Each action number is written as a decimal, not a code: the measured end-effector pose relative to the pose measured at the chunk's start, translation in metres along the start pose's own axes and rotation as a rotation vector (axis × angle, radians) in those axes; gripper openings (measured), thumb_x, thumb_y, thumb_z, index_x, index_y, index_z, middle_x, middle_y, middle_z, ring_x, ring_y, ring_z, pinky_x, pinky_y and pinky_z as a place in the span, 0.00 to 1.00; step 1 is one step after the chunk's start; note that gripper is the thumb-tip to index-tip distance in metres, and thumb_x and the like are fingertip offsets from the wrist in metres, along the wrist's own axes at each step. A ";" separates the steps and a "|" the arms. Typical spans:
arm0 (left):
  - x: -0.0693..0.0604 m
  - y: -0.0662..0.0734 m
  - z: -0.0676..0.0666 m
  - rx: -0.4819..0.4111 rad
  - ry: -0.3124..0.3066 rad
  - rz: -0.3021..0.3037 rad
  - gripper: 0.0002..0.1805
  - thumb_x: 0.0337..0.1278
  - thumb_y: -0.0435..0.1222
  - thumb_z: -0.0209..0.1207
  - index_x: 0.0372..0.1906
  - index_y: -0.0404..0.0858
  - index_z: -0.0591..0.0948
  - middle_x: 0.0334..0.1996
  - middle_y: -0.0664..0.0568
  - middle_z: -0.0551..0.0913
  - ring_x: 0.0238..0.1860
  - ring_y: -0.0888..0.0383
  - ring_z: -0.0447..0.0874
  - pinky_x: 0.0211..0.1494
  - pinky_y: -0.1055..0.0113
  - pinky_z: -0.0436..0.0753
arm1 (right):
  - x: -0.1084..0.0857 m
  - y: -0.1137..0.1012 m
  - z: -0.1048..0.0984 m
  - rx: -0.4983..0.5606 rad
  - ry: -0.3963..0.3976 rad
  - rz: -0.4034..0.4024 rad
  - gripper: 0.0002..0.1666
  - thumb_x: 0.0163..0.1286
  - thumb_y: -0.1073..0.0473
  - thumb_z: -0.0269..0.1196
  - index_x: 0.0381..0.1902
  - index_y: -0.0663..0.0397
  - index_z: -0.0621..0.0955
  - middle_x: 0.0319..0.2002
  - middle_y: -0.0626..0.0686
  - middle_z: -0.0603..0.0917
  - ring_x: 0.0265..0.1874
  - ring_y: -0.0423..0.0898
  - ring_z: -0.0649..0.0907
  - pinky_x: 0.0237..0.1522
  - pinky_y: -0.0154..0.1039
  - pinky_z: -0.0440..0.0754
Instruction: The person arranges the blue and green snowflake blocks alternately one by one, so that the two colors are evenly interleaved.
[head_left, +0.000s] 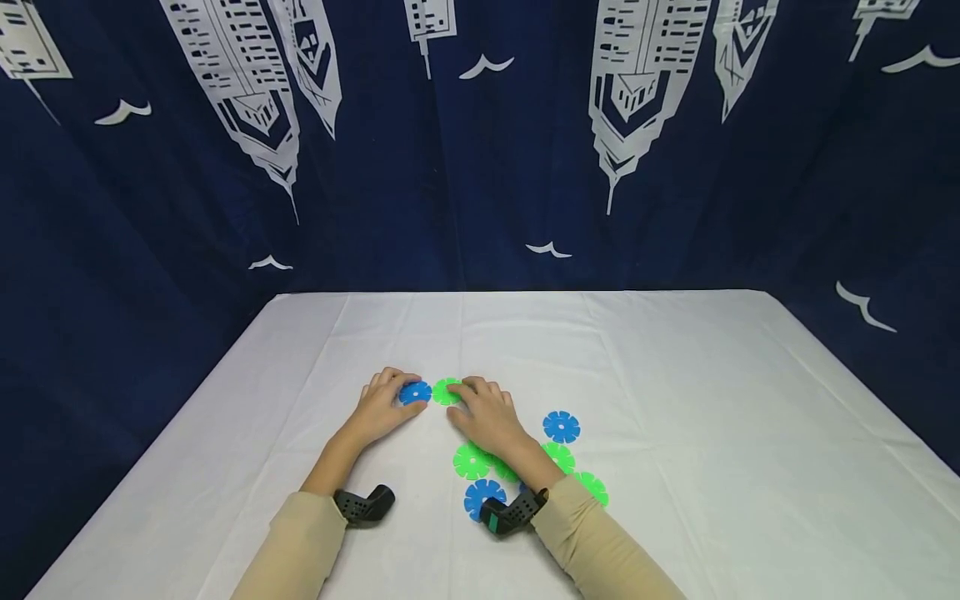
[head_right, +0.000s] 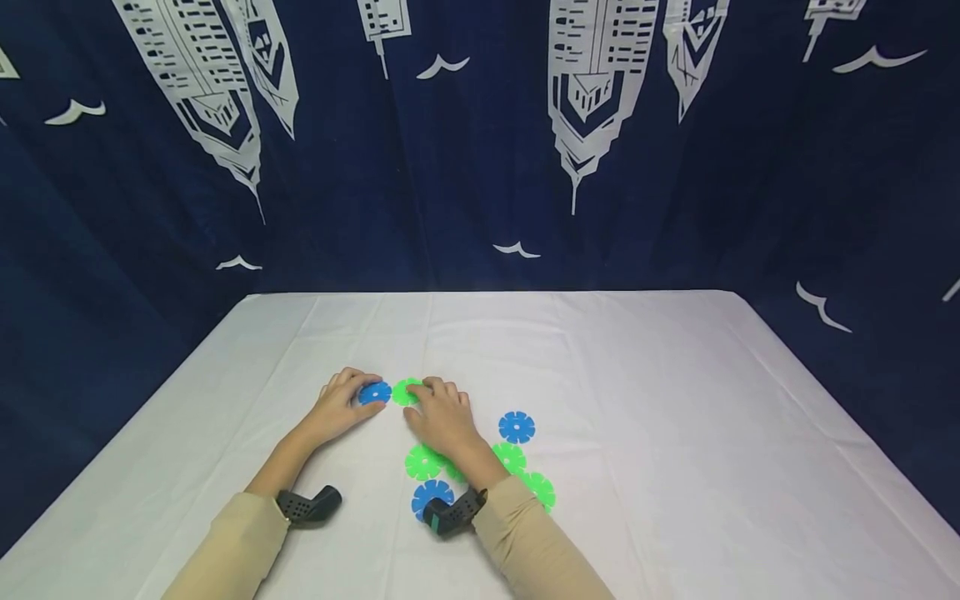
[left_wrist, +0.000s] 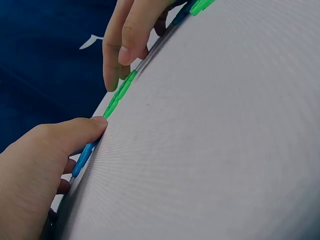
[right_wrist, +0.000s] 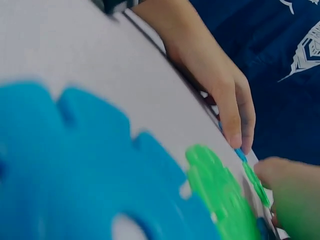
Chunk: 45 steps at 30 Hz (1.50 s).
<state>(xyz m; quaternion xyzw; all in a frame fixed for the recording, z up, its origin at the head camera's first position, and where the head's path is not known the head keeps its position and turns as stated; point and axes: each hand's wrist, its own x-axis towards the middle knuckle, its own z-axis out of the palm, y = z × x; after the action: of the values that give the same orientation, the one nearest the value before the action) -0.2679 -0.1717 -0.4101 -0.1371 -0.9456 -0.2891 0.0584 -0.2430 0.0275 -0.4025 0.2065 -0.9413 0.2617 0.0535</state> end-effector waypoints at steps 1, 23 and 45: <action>0.000 0.000 0.000 0.001 0.002 0.000 0.27 0.50 0.49 0.59 0.54 0.39 0.75 0.50 0.45 0.71 0.53 0.49 0.65 0.54 0.51 0.61 | 0.001 0.000 -0.002 0.009 -0.009 0.002 0.24 0.65 0.48 0.51 0.58 0.46 0.73 0.60 0.56 0.70 0.57 0.55 0.69 0.53 0.52 0.64; 0.001 0.000 0.000 -0.023 0.013 0.004 0.27 0.50 0.49 0.60 0.53 0.38 0.76 0.48 0.46 0.72 0.52 0.50 0.65 0.54 0.52 0.61 | -0.002 0.044 -0.058 0.219 -0.401 -0.038 0.21 0.57 0.52 0.63 0.49 0.50 0.77 0.47 0.51 0.72 0.49 0.48 0.72 0.56 0.46 0.69; 0.000 -0.001 0.001 -0.015 0.013 -0.003 0.27 0.49 0.48 0.60 0.54 0.39 0.75 0.49 0.46 0.72 0.53 0.49 0.65 0.54 0.52 0.61 | -0.007 0.042 -0.059 0.155 -0.485 -0.021 0.25 0.48 0.52 0.69 0.42 0.48 0.72 0.39 0.46 0.69 0.40 0.43 0.67 0.45 0.38 0.66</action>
<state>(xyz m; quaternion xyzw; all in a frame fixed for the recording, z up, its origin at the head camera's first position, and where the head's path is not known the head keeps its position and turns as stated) -0.2684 -0.1720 -0.4112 -0.1341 -0.9433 -0.2972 0.0628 -0.2549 0.0931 -0.3729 0.2766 -0.9015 0.2751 -0.1873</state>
